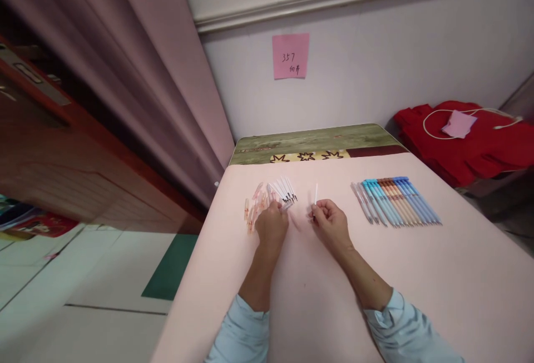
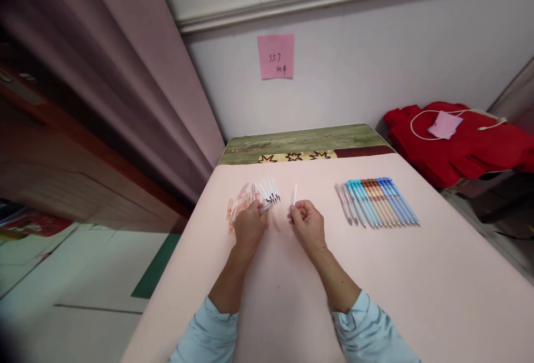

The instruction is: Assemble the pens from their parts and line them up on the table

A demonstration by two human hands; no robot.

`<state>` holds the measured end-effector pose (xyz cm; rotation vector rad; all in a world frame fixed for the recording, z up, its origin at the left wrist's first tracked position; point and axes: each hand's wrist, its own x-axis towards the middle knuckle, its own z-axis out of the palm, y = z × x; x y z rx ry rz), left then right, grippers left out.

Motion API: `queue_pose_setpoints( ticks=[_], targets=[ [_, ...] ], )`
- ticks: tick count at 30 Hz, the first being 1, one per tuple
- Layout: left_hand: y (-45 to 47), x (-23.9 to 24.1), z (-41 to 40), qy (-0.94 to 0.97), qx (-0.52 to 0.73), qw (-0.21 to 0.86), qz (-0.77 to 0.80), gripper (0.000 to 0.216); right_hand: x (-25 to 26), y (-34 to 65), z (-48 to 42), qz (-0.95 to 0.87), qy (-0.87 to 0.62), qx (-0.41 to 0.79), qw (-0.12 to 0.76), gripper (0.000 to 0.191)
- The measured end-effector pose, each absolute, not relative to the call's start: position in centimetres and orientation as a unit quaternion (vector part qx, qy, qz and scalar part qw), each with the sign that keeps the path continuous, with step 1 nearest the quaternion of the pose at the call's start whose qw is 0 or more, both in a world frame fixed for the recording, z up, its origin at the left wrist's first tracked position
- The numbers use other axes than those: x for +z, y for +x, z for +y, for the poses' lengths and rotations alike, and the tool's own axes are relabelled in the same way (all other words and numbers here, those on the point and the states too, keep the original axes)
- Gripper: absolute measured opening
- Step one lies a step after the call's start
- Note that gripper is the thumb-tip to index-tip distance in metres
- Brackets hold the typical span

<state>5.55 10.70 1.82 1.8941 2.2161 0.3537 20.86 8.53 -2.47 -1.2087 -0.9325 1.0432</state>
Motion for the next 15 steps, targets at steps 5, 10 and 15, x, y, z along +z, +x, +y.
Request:
queue_pose_setpoints(
  ticks=[5, 10, 15],
  targets=[
    [5.75, 2.04, 10.73, 0.629, 0.117, 0.083, 0.764, 0.024, -2.42, 20.93, 8.49, -0.402, -0.518, 0.46, 0.599, 0.035],
    [5.73, 2.07, 10.85, 0.622, 0.12, 0.094, 0.768, 0.024, -2.26, 20.95, 8.44, -0.399, -0.514, 0.466, 0.599, 0.034],
    [5.68, 1.89, 10.89, 0.626, 0.133, 0.114, 0.76, 0.019, -2.43, 20.93, 8.49, -0.402, -0.515, 0.464, 0.598, 0.035]
  ],
)
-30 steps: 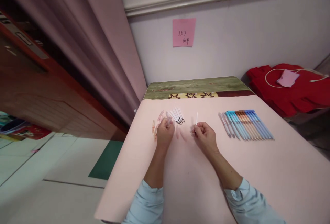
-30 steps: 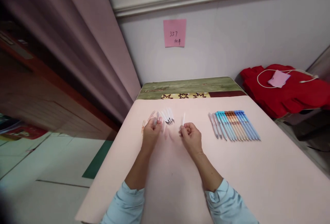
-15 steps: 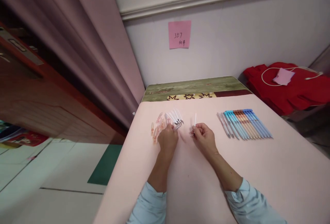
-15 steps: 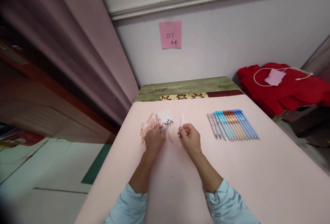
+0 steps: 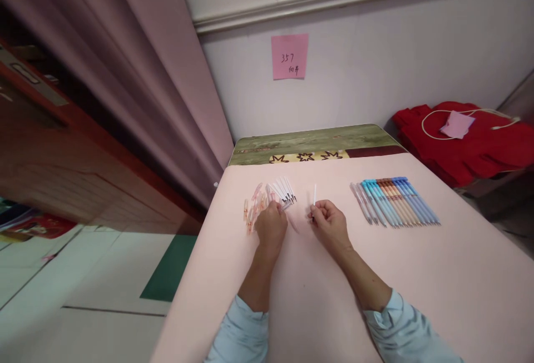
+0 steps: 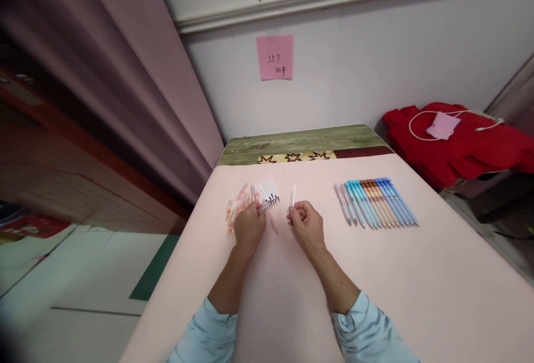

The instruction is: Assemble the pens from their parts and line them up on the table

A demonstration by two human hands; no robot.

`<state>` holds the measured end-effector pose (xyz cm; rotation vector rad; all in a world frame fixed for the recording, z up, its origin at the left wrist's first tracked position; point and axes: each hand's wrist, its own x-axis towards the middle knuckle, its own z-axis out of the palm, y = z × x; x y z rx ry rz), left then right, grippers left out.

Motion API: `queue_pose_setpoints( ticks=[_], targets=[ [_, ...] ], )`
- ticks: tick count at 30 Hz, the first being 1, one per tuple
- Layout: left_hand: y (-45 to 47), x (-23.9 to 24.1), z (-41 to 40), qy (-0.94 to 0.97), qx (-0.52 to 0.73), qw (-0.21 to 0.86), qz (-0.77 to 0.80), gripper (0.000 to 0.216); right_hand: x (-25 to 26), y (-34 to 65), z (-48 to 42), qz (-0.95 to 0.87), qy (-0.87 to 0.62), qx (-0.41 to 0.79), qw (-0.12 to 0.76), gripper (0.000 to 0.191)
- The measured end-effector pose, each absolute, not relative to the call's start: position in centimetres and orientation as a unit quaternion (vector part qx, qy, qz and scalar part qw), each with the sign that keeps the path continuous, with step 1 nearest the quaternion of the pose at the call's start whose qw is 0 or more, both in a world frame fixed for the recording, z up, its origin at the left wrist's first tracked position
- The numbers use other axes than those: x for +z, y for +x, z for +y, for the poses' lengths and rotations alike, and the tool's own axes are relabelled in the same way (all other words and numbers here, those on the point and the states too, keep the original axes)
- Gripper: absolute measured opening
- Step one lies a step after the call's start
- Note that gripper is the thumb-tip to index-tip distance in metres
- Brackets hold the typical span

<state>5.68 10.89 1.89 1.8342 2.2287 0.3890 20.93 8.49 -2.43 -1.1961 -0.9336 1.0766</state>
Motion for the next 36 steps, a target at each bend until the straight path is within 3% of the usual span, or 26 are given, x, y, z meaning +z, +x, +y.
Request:
queue_pose_setpoints(
  ticks=[17, 36],
  targets=[
    [5.76, 2.47, 10.71, 0.619, 0.087, 0.078, 0.777, 0.022, -2.18, 20.86, 8.39, -0.411, -0.515, 0.458, 0.596, 0.037],
    [5.66, 2.1, 11.03, 0.622, 0.125, 0.09, 0.768, 0.025, -2.42, 20.94, 8.57, -0.423, -0.517, 0.458, 0.586, 0.034]
  ],
)
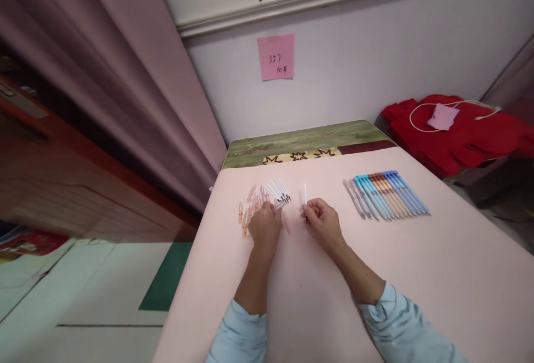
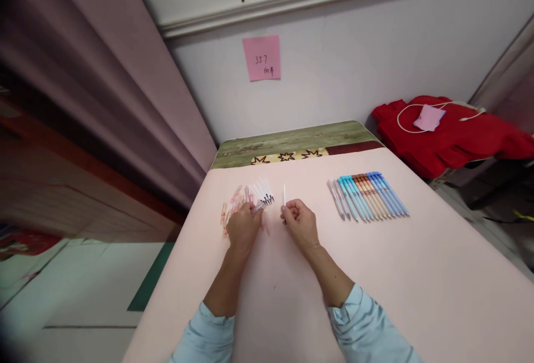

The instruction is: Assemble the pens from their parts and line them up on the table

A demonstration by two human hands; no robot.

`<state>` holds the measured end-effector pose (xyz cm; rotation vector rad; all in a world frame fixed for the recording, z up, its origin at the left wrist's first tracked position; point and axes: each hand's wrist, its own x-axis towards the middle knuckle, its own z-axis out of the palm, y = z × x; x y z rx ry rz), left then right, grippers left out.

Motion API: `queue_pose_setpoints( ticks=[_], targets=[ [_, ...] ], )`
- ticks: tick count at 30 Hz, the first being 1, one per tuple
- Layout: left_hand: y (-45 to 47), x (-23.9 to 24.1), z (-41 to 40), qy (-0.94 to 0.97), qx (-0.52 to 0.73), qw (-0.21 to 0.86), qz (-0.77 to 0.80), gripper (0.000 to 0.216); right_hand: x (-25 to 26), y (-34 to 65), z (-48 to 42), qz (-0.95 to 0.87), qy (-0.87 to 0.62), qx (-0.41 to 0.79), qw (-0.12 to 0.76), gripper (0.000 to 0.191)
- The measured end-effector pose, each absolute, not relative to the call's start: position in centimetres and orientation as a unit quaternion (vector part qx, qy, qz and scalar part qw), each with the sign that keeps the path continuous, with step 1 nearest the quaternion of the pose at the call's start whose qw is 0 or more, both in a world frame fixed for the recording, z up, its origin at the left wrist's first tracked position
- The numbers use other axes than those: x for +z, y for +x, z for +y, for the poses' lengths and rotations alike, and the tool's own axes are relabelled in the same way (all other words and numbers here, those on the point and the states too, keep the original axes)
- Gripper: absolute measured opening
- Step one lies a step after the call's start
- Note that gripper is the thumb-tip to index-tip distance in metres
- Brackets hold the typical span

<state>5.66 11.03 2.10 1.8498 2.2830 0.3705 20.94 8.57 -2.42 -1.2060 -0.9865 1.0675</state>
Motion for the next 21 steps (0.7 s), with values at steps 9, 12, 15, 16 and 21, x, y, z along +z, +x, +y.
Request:
queue_pose_setpoints(
  ticks=[9, 12, 15, 16, 21],
  targets=[
    [5.91, 2.28, 11.03, 0.636, 0.081, 0.071, 0.764, 0.022, -2.18, 20.99, 8.64, -0.424, -0.518, 0.46, 0.583, 0.034],
    [6.24, 2.27, 11.07, 0.629, 0.083, 0.074, 0.769, 0.024, -2.13, 20.99, 8.61, -0.429, -0.519, 0.456, 0.582, 0.033],
    [6.43, 2.25, 11.12, 0.625, 0.087, 0.073, 0.772, 0.023, -2.14, 20.97, 8.54, -0.429, -0.521, 0.454, 0.582, 0.033],
    [6.39, 2.28, 11.13, 0.623, 0.092, 0.075, 0.773, 0.022, -2.15, 20.96, 8.52, -0.428, -0.521, 0.454, 0.583, 0.033],
    [5.56, 2.72, 11.16, 0.594, 0.199, 0.12, 0.77, 0.015, -2.3, 20.86, 8.57, -0.427, -0.518, 0.456, 0.585, 0.034]
  ],
)
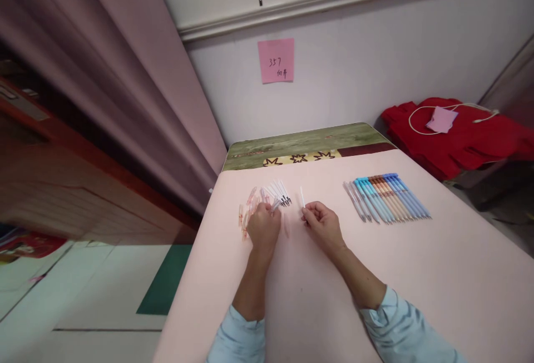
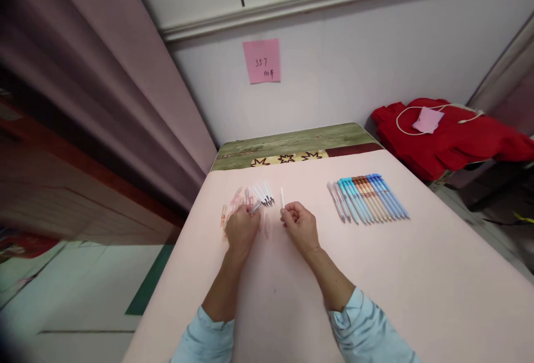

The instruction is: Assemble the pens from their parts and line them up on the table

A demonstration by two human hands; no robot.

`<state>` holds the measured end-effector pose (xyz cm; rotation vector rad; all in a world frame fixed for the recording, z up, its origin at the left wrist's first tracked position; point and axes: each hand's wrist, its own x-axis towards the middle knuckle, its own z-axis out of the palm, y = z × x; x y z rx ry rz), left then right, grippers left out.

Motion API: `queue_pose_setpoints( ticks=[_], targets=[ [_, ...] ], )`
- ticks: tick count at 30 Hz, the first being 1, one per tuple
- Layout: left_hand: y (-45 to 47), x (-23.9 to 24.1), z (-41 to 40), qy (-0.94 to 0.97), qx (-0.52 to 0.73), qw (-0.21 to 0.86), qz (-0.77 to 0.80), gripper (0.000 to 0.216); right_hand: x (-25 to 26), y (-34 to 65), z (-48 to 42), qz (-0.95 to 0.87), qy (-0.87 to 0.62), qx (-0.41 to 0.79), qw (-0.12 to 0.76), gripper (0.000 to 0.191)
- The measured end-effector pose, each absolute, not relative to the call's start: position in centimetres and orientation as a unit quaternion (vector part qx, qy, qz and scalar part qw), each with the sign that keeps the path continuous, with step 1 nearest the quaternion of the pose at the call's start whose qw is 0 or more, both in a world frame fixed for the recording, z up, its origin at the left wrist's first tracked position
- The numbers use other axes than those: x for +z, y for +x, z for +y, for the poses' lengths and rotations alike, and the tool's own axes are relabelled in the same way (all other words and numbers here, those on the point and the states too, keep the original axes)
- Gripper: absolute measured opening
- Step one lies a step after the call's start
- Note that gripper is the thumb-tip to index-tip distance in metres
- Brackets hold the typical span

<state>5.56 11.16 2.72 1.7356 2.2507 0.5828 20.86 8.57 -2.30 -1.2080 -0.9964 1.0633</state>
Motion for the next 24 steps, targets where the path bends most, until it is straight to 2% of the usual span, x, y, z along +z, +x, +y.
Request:
queue_pose_setpoints(
  ticks=[2, 5, 7, 9, 12, 17, 24],
  targets=[
    [5.3, 2.8, 11.1, 0.561, 0.324, 0.196, 0.736, 0.014, -2.4, 20.8, 8.6, -0.43, -0.514, 0.46, 0.583, 0.035],
    [5.4, 2.6, 11.0, 0.428, 0.522, 0.412, 0.612, 0.031, -2.1, 20.8, 8.4, -0.452, -0.503, 0.47, 0.567, 0.033],
    [5.7, 2.4, 10.8, 0.315, 0.591, 0.543, 0.507, 0.038, -1.6, 20.7, 8.1, -0.491, -0.491, 0.466, 0.548, 0.03],
    [6.0, 2.3, 10.8, 0.242, 0.613, 0.616, 0.43, 0.043, -1.1, 20.7, 7.7, -0.537, -0.477, 0.453, 0.528, 0.027],
    [6.1, 2.2, 10.7, 0.224, 0.625, 0.643, 0.381, 0.045, -0.5, 20.7, 7.1, -0.578, -0.466, 0.439, 0.506, 0.024],
    [6.2, 2.3, 10.4, 0.266, 0.634, 0.614, 0.387, 0.041, -0.8, 20.7, 6.9, -0.579, -0.47, 0.438, 0.502, 0.023],
    [6.0, 2.4, 10.2, 0.297, 0.609, 0.611, 0.408, 0.041, -1.0, 20.7, 7.5, -0.449, -0.481, 0.486, 0.575, 0.027]
  ],
)
